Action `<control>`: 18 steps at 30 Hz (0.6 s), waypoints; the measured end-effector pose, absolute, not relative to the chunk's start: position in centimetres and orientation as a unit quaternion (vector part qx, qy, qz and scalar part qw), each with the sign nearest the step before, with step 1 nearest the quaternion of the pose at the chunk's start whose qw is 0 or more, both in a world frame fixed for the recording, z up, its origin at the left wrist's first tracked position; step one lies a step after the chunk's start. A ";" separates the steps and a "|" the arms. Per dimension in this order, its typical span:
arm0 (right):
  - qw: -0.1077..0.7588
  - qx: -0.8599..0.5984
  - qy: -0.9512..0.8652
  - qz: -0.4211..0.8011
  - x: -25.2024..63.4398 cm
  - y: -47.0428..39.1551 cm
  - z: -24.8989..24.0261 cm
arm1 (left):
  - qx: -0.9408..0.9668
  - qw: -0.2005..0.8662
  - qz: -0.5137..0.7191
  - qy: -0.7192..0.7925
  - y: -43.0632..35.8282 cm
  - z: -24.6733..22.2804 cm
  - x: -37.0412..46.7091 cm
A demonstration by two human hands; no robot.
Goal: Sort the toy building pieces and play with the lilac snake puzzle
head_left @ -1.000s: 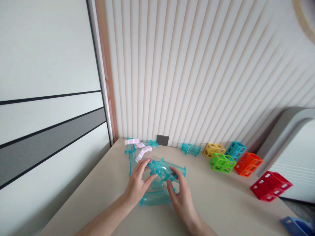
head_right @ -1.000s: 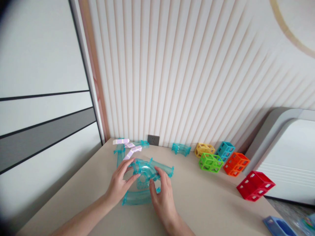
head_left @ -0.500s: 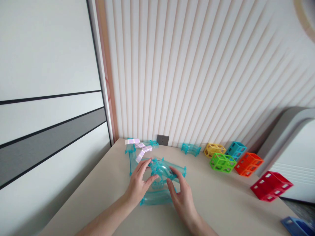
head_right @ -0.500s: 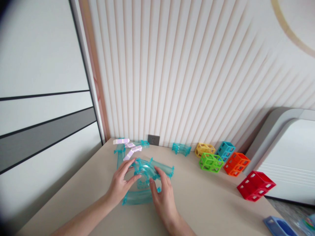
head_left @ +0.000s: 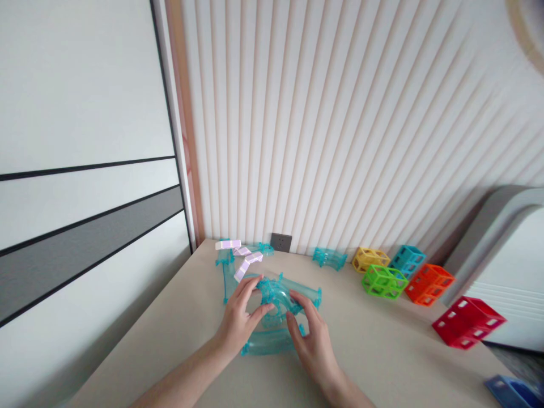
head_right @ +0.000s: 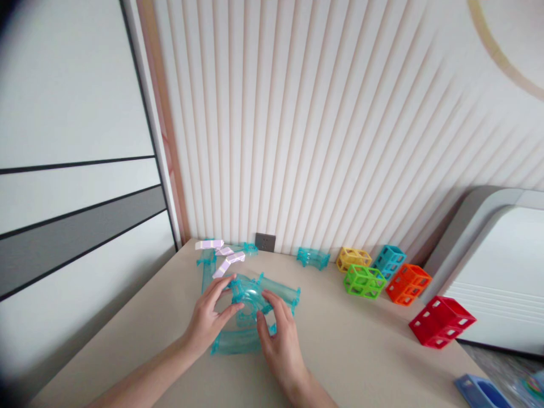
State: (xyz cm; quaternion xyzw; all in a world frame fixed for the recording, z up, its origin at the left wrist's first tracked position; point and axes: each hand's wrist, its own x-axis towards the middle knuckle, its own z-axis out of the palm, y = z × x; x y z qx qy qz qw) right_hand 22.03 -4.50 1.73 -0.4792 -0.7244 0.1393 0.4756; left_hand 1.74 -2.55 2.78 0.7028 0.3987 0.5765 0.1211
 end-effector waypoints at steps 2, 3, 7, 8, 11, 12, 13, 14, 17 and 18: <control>0.478 -0.477 -0.725 0.135 22.0 -4.5 2.0 | 0.704 0.115 0.576 0.400 -2.5 2.9 1.7; 0.478 -0.476 -0.725 0.135 22.0 -4.5 2.0 | 0.703 0.112 0.576 0.401 -2.5 2.9 1.7; 0.475 -0.475 -0.728 0.136 22.0 -4.5 2.2 | 0.702 0.107 0.581 0.397 -2.5 3.0 1.7; 0.474 -0.474 -0.729 0.138 22.0 -4.5 2.2 | 0.702 0.108 0.582 0.396 -2.5 3.0 1.7; 0.468 -0.473 -0.733 0.146 22.1 -4.5 2.2 | 0.703 0.112 0.582 0.394 -2.6 3.0 1.7; 0.466 -0.472 -0.734 0.148 22.0 -4.5 2.2 | 0.703 0.116 0.581 0.394 -2.7 3.0 1.7; 0.465 -0.471 -0.734 0.150 22.0 -4.6 2.2 | 0.702 0.118 0.582 0.393 -2.7 3.0 1.7; 0.464 -0.472 -0.734 0.152 22.0 -4.6 2.2 | 0.701 0.121 0.583 0.393 -2.7 3.0 1.7; 0.469 -0.483 -0.723 0.153 22.0 -4.6 2.1 | 0.692 0.124 0.592 0.395 -2.7 3.0 1.8; 0.472 -0.491 -0.716 0.155 22.0 -4.6 2.1 | 0.687 0.125 0.596 0.397 -2.7 2.9 1.8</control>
